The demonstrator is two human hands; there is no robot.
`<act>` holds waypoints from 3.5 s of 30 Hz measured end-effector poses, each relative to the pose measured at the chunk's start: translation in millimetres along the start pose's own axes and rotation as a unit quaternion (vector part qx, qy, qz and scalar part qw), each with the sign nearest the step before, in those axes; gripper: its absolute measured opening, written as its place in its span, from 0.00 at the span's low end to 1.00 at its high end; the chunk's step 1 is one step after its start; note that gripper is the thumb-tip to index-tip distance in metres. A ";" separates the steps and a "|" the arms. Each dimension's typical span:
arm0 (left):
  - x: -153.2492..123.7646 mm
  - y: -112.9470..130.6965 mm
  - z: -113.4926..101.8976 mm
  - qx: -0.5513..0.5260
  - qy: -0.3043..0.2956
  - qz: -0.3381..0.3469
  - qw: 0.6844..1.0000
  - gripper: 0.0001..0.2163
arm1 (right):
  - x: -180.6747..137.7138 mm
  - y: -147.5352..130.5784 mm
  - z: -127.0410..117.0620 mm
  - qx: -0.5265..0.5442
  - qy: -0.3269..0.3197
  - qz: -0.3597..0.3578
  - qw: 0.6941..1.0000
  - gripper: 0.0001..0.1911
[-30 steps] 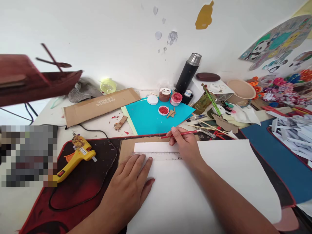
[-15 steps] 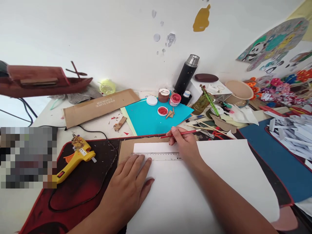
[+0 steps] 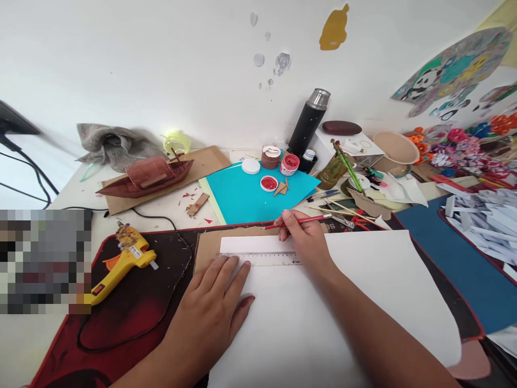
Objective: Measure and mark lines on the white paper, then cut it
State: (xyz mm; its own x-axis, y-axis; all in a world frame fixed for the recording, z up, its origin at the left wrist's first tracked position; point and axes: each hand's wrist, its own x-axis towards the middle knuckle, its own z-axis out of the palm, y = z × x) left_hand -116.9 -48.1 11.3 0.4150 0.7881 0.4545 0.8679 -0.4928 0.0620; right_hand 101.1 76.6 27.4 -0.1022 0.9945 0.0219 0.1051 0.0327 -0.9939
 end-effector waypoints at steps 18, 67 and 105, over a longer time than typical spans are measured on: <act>1.1 -1.8 -3.4 0.011 -0.009 0.012 1.000 0.18 | 1.6 0.8 -0.8 0.007 0.016 -0.001 1.000 0.28; -2.0 2.7 6.5 0.015 -0.012 -0.007 1.000 0.22 | 0.6 -6.2 0.1 -0.006 0.018 -0.001 1.000 0.28; 1.8 0.1 5.6 0.022 -0.002 -0.003 1.000 0.21 | -1.9 -3.7 13.7 0.017 0.000 -0.024 1.000 0.29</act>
State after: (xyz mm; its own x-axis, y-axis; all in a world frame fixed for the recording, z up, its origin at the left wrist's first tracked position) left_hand -114.6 -44.7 7.2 0.4104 0.7923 0.4514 0.8815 -0.4714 0.0259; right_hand 87.3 73.2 29.5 -0.1057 0.9920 0.0693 0.0656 0.0764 -0.9949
